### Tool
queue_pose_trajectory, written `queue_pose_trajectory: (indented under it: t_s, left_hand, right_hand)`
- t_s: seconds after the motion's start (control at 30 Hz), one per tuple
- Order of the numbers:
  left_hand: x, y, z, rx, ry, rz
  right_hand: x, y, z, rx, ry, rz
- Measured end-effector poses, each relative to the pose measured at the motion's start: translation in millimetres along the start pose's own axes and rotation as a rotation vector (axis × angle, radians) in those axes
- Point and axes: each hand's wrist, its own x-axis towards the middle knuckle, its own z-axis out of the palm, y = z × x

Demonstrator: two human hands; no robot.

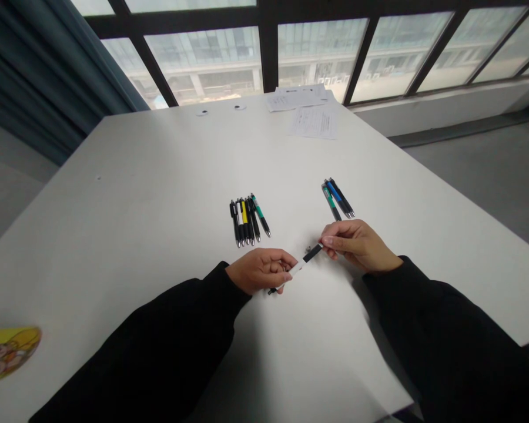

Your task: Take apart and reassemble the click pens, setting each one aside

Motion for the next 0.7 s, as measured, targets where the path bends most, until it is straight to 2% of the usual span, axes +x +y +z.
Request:
queue_pose_trajectory:
  t_s: [0.23, 0.43, 0.53, 0.63, 0.7]
  left_hand:
    - [1, -6, -3, -0.003, -0.025, 0.001]
    - [-1, -4, -5, -0.034, -0.043, 0.035]
    - [-1, -2, -4, -0.073, -0.068, 0.054]
    - [-1, -3, -4, -0.098, -0.087, 0.07]
    - [0, -4, -5, -0.093, -0.095, 0.071]
  right_hand:
    - [0, 4, -4, -0.174, 0.027, -0.061]
    - [-2, -5, -7, -0.286, -0.032, -0.087]
    - [-2, -5, -11, -0.55, -0.02, -0.127]
    - [0, -1, -11, -0.865, -0.083, -0.196]
    - [1, 1, -10, -0.977, -0.125, -0.243]
